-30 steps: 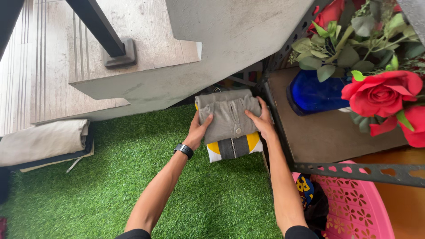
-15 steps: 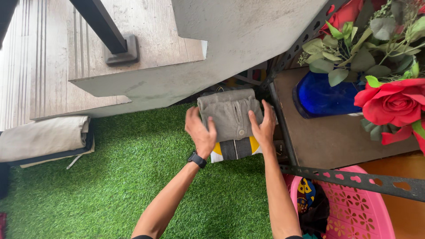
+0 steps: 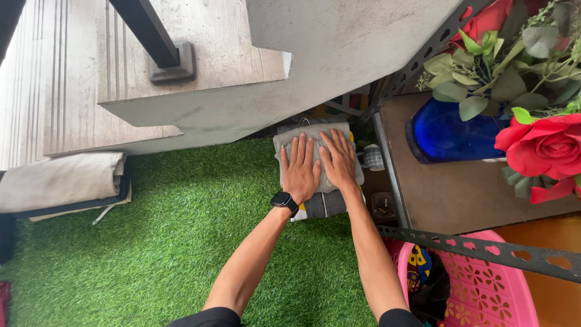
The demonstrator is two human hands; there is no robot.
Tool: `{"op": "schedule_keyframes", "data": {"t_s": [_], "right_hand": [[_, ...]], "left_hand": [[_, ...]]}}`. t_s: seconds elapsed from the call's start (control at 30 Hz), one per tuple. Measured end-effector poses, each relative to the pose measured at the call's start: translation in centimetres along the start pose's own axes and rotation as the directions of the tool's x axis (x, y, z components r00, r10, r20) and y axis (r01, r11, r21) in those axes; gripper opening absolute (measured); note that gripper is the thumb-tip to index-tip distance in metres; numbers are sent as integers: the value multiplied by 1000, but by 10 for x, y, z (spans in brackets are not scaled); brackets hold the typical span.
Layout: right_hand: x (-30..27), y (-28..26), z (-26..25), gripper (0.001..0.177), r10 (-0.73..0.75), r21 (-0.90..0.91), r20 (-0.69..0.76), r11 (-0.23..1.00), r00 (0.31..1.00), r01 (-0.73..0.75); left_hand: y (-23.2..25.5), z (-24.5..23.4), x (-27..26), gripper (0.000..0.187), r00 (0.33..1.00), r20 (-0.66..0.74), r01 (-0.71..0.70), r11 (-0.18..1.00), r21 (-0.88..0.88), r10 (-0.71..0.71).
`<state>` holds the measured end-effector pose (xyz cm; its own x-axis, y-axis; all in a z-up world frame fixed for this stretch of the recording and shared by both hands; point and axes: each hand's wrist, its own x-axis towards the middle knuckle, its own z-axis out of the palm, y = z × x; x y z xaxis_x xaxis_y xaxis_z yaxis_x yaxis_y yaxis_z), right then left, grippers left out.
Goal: The person folds a gray and yellow zip-up jacket and places it on a stack. Then the person takes a gray long-sleeve shirt from a pink laundry basket, lays it flat on a green mat, folds the sleeves and body, and places the folded shirt on the stack.
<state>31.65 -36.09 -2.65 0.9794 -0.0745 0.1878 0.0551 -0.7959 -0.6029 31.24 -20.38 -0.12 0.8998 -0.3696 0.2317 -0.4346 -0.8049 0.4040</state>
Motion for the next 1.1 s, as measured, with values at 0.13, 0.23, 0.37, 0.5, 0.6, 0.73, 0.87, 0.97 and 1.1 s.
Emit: {"op": "schedule_keyframes", "data": {"t_s": [0.13, 0.23, 0.37, 0.5, 0.6, 0.73, 0.87, 0.97, 1.1], "right_hand": [[0, 0, 0, 52, 5, -26, -11, 1000, 1000, -6], [-1, -1, 1, 52, -5, -48, -22, 999, 1000, 4], [-7, -5, 3, 51, -3, -121, -59, 993, 998, -4], [-13, -11, 3, 52, -72, -227, -133, 973, 989, 40], [-18, -13, -1, 55, -90, -251, -125, 966, 988, 56], [-35, -23, -1, 63, -48, -160, -254, 987, 966, 7], [-82, -39, 11, 71, 17, -111, -385, 992, 923, -65], [-133, -51, 32, 78, 71, -67, -430, 992, 900, -111], [-202, -62, 61, 87, 118, -59, -457, 985, 882, -162]], "left_hand": [[0, 4, 1, 66, 1000, 11, 11, 1000, 5, -11], [-1, 7, 1, 66, 1000, 7, 5, 999, 49, -6], [-3, 8, 2, 66, 999, 40, -9, 995, 101, 5], [-8, 1, 3, 67, 993, 119, -4, 1000, 14, 2], [-11, -6, -5, 71, 989, 149, 7, 997, -73, 4], [-13, -13, -36, 68, 999, 38, -31, 998, -58, 33], [-19, -18, -92, 67, 998, -33, -62, 997, -45, 61], [-33, -23, -147, 69, 997, 25, -66, 998, -4, 66], [-54, -24, -214, 68, 988, 132, -78, 997, 18, 75]]}}
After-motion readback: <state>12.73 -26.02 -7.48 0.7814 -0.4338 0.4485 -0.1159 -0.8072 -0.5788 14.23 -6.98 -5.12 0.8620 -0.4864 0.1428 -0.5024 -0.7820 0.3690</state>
